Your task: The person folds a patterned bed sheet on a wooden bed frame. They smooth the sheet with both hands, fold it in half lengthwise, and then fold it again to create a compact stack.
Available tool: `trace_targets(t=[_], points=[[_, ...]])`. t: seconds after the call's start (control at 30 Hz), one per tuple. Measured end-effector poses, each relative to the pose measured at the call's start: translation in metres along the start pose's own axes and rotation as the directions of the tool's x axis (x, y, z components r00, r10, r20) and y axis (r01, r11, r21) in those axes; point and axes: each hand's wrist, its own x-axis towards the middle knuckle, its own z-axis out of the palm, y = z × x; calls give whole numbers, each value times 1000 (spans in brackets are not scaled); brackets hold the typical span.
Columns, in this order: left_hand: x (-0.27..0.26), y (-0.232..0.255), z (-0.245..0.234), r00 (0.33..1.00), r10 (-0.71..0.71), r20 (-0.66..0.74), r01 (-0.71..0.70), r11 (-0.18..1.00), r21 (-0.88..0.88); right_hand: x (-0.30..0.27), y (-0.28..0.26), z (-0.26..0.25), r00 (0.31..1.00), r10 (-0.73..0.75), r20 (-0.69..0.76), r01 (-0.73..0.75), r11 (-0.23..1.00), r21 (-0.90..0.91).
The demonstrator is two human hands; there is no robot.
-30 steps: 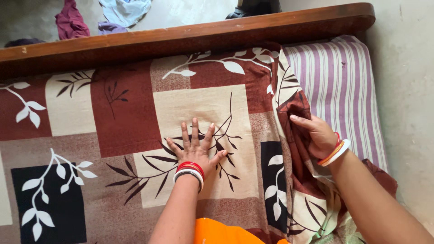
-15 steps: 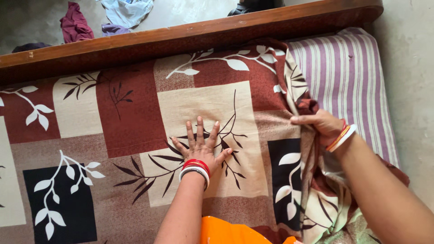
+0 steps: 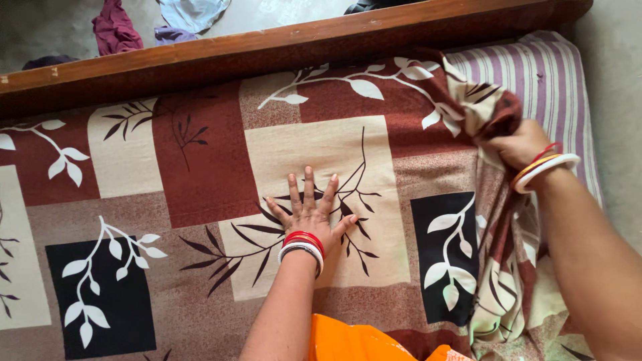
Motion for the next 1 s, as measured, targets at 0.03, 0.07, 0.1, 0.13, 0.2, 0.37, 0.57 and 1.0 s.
trace_targets(t=[0.03,0.07,0.1,0.13,0.2,0.37,0.57,1.0], points=[[0,0,1,1000,1,2,-1,1000,-1,3,2,-6,998,25,-62,-30,996,-80],[1,-1,1,1000,1,4,-1,1000,-3,6,6,-12,998,20,-51,-19,1000,12],[1,-1,3,1000,8,-16,-8,1000,-6,9,11,-20,999,15,-42,-11,995,103],[1,-2,4,999,14,-36,-14,1000,-8,14,18,-29,999,9,-33,-3,981,192],[1,-3,6,998,19,-53,-20,1000,-13,28,32,-40,996,-22,-82,45,957,288],[3,-3,8,998,14,-62,-16,999,-32,50,49,-54,974,-184,-133,225,866,447],[2,-3,10,996,16,-88,-17,1000,-7,20,26,-39,957,-271,-106,288,932,221],[7,-4,10,999,-4,-42,4,1000,6,3,7,-2,879,-439,-189,433,898,-73]])
